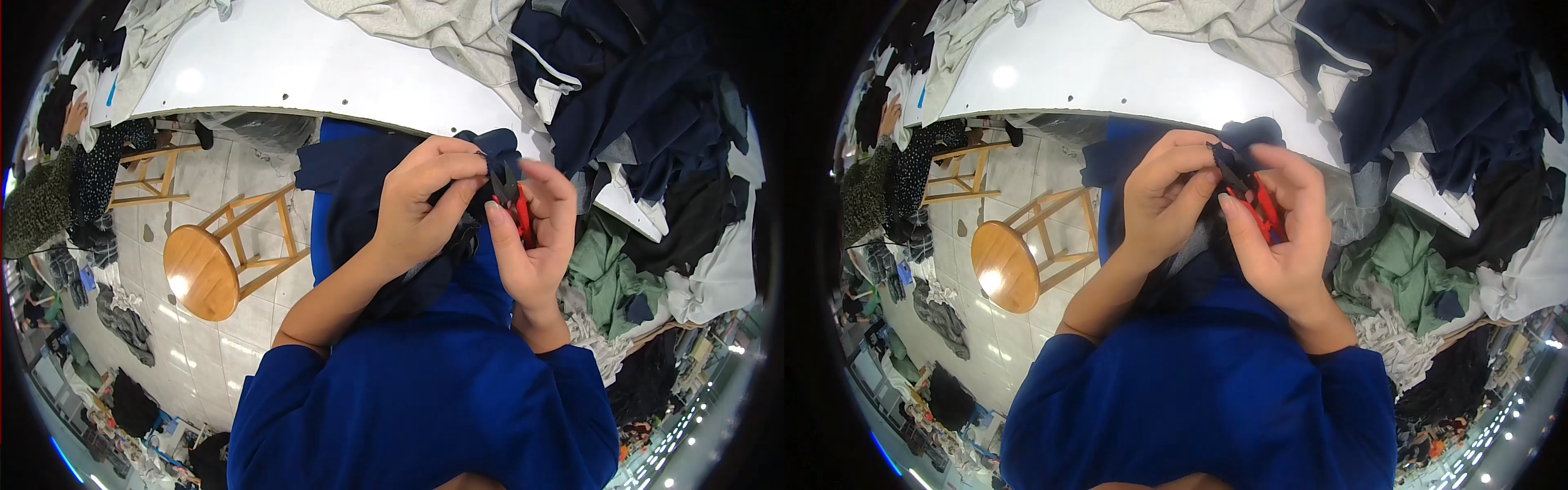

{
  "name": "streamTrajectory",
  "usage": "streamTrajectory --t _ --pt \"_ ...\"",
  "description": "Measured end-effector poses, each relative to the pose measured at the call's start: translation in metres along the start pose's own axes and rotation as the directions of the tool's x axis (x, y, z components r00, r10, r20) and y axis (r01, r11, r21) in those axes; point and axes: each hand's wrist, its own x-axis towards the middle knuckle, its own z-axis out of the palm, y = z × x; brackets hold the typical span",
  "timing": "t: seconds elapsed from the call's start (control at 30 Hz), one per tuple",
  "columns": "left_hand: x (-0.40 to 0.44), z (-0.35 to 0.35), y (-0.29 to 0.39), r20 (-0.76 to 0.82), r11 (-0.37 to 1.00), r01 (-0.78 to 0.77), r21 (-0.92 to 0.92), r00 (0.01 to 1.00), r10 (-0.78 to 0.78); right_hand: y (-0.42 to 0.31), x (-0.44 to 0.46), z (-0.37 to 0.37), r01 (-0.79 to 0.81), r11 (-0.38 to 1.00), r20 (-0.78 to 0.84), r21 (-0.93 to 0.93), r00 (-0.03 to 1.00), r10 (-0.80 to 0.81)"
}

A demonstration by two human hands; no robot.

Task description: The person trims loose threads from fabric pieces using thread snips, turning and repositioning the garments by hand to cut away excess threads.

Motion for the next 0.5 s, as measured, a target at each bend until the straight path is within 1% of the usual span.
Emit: streamTrajectory --t 0.13,0.2,0.23,0.3,0.43,0.5 --pt "-0.001 -0.0001 -0.0021 -0.016 0.999 -0.015 0.04 1.0 0.016 0.0056 -0.0009 0.0021 0.055 0.998 -0.028 -0.034 0.998 -0.056" --pt "-0.0001 -0.0008 -0.0047 -0.025 1.0 -0.021 0.001 0.999 0.021 0.0062 -0.0008 0.0008 0.094 0.991 -0.024 -0.096 0.995 -0.096" --pt "0.0001 -0.0009 -0.0042 -0.024 1.0 -0.022 0.002 0.999 0.022 0.006 -0.0011 0.0003 0.094 0.991 -0.025 -0.096 0.995 -0.097" --pt "0.0004 -0.001 -0.0029 -0.043 0.997 0.029 -0.073 0.999 -0.032 0.0051 -0.0018 -0.0006 0.108 0.989 -0.017 -0.099 0.994 -0.11" --pt "0.0005 -0.0014 -0.0014 -0.039 0.992 0.038 -0.124 0.998 -0.043 0.0046 -0.0008 0.0009 0.131 0.984 -0.01 -0.122 0.991 -0.134" --pt "0.0001 -0.0008 -0.0004 -0.028 0.988 0.045 -0.151 0.998 -0.05 0.0052 -0.0002 0.0021 0.114 0.99 -0.036 -0.086 0.992 -0.118"
